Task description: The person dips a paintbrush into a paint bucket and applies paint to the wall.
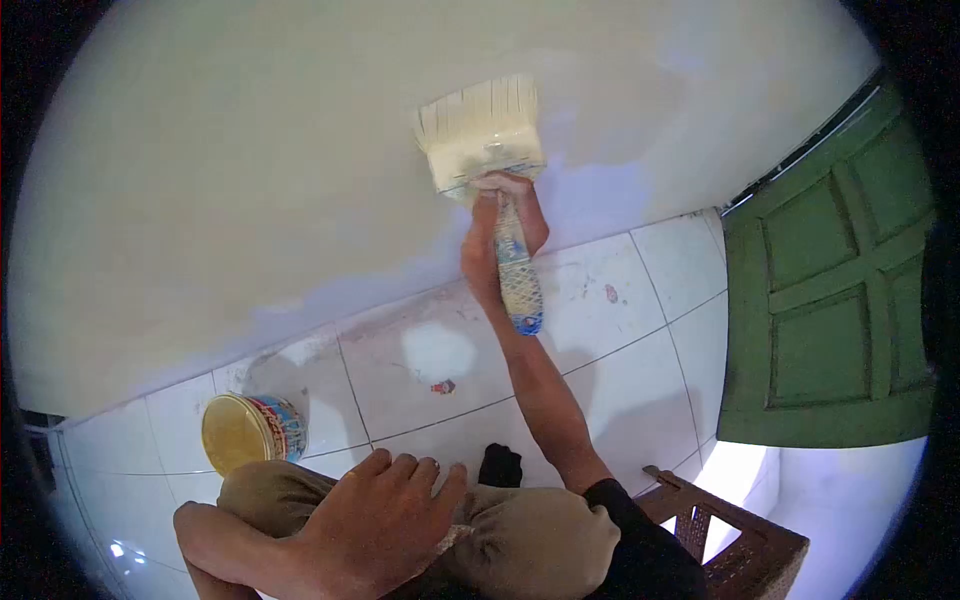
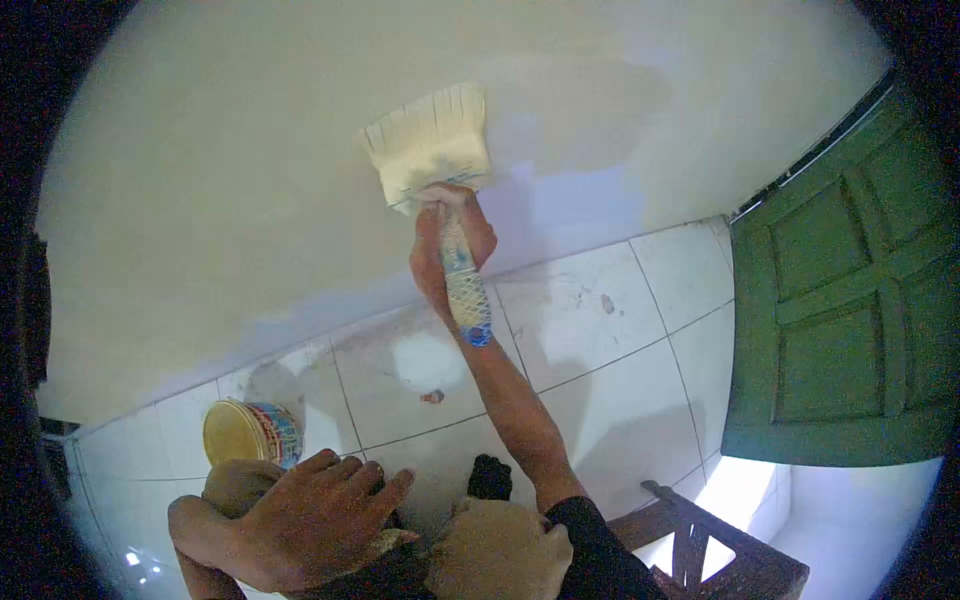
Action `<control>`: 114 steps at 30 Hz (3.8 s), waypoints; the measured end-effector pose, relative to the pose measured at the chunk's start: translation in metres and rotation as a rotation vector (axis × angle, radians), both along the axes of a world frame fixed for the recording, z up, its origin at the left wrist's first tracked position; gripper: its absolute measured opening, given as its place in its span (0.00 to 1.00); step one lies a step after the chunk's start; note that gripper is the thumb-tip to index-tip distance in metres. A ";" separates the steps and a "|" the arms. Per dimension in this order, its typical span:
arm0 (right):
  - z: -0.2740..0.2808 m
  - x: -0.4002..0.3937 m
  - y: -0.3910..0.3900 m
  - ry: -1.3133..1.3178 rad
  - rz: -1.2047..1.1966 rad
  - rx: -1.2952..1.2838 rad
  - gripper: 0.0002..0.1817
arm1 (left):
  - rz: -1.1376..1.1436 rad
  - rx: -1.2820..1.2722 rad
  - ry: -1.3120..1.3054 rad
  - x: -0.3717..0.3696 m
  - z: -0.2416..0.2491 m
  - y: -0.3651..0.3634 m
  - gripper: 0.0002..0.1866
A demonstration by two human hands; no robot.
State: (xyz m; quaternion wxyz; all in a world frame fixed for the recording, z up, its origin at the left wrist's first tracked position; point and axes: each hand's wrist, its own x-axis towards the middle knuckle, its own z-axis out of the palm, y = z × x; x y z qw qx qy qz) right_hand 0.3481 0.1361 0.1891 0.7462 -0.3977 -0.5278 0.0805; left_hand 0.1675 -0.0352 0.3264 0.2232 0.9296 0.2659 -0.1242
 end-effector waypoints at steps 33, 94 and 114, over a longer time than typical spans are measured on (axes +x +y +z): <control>-0.005 -0.009 -0.002 -0.008 0.058 -0.019 0.04 | -0.032 -0.043 0.122 0.009 0.001 -0.001 0.28; 0.153 0.027 -0.029 -0.067 0.133 -0.070 0.19 | -0.113 0.116 0.002 -0.015 0.010 -0.037 0.26; 0.112 0.044 -0.020 -0.017 -0.323 0.194 0.18 | 0.005 0.094 -0.065 -0.025 0.002 -0.028 0.23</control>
